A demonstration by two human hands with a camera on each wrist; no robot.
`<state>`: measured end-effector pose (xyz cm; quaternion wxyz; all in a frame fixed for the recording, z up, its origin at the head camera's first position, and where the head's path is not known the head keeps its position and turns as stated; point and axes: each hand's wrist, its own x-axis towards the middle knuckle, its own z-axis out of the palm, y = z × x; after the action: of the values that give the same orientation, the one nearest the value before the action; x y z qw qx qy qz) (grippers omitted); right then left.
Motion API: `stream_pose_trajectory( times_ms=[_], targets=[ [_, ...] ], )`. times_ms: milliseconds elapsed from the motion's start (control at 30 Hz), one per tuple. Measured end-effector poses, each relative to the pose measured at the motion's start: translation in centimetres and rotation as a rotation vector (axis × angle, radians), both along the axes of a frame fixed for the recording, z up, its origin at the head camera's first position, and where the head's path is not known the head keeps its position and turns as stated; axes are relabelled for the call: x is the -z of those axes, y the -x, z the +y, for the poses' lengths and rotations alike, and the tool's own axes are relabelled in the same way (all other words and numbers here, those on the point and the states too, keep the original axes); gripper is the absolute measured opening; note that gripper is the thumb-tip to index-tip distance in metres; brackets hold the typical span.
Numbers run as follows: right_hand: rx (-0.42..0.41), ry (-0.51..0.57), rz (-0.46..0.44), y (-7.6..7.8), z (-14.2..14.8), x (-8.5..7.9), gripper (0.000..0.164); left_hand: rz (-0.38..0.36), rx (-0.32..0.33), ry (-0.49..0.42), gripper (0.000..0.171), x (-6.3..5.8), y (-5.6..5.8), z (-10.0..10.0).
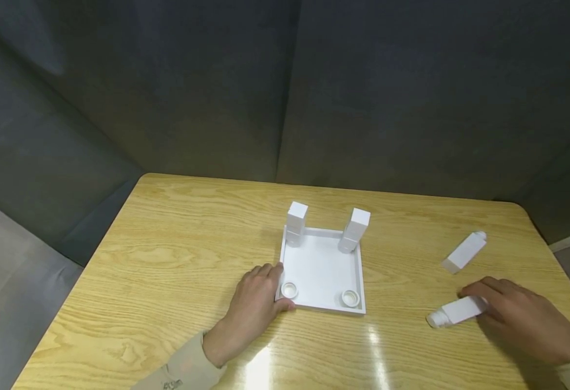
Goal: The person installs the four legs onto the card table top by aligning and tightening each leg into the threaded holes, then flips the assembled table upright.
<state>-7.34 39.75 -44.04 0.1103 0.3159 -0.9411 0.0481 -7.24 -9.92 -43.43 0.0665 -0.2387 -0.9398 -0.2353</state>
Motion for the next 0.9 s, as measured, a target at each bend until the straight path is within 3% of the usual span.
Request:
stream_pose_trajectory(
  times_ms=[233,333,767,900],
  targets=[
    [0.175,0.023,-0.222,-0.9,-0.9,-1.4,0.05,0.005,0.003,0.0,0.079,0.0,0.0,0.0],
    [0.195,0.108,-0.281,-1.2,-1.0,-1.7,0.049,0.019,0.008,0.004,0.079,0.0,0.0,0.0],
    [0.087,0.488,-0.195,-1.6,-4.1,-3.3,0.064,-0.002,0.0,-0.001,0.079,-0.1,0.0,0.0],
    [0.069,0.54,-0.18,-1.7,-5.3,-3.3,0.068,0.003,0.005,0.0,0.079,-0.1,-0.1,0.0]
  ],
)
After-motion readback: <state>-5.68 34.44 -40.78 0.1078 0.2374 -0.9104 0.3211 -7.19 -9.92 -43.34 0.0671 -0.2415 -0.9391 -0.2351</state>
